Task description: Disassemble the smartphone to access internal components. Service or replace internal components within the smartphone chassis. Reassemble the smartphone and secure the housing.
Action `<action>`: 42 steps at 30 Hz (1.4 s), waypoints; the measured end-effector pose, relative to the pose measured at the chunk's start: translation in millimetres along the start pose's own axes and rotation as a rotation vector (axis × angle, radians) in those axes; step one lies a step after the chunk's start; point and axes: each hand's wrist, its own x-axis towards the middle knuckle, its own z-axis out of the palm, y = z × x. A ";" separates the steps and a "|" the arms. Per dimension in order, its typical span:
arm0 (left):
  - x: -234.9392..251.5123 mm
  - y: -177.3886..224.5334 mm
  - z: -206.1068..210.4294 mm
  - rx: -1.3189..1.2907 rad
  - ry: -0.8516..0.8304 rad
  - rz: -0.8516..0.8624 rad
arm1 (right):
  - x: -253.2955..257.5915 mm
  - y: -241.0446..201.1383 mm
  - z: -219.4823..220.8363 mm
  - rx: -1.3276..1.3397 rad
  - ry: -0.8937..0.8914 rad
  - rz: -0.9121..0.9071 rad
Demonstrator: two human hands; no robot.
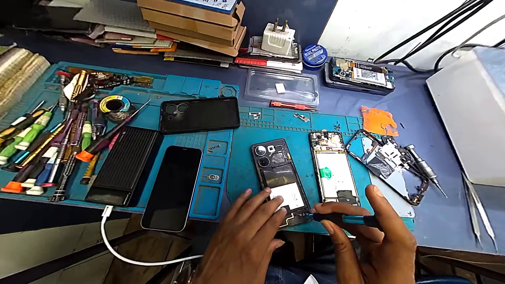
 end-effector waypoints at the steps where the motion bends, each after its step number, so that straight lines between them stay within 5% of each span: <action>1: -0.2 0.2 0.5 0.006 0.004 -0.001 | -0.3 0.3 0.2 -0.001 -0.003 -0.003; 10: -1.3 0.7 3.1 -0.001 0.010 -0.006 | 9.5 1.3 -5.1 0.041 -0.176 -0.077; 15: -0.9 0.8 4.1 -0.007 0.013 -0.008 | 17.6 1.7 3.6 -0.202 -0.046 -0.124; 18: -1.7 1.7 3.9 -0.004 0.001 -0.017 | 24.5 -4.2 -4.7 -0.032 -0.236 -0.065; 22: -0.9 2.8 4.0 -0.025 0.014 -0.016 | 22.9 -1.0 5.8 -0.210 -0.035 -0.096; 25: -1.2 3.1 4.3 -0.037 0.013 -0.027 | 26.0 -5.2 -2.8 -0.018 -0.221 -0.036; 29: 0.4 3.9 5.1 -0.051 0.032 -0.031 | 22.5 -1.7 6.7 -0.213 -0.011 -0.070; 33: -0.4 4.4 5.8 -0.046 0.031 -0.041 | 27.3 -8.5 -2.6 -0.019 -0.214 -0.016; 36: 0.4 4.5 5.3 -0.049 0.033 -0.041 | 23.1 -4.3 8.8 -0.223 -0.010 -0.067; 40: -0.2 4.5 5.2 -0.053 0.034 -0.050 | 25.2 -9.2 1.1 -0.045 -0.202 -0.024; 42: 0.3 4.1 4.8 -0.052 0.035 -0.044 | 24.6 -6.8 7.2 -0.166 -0.070 -0.042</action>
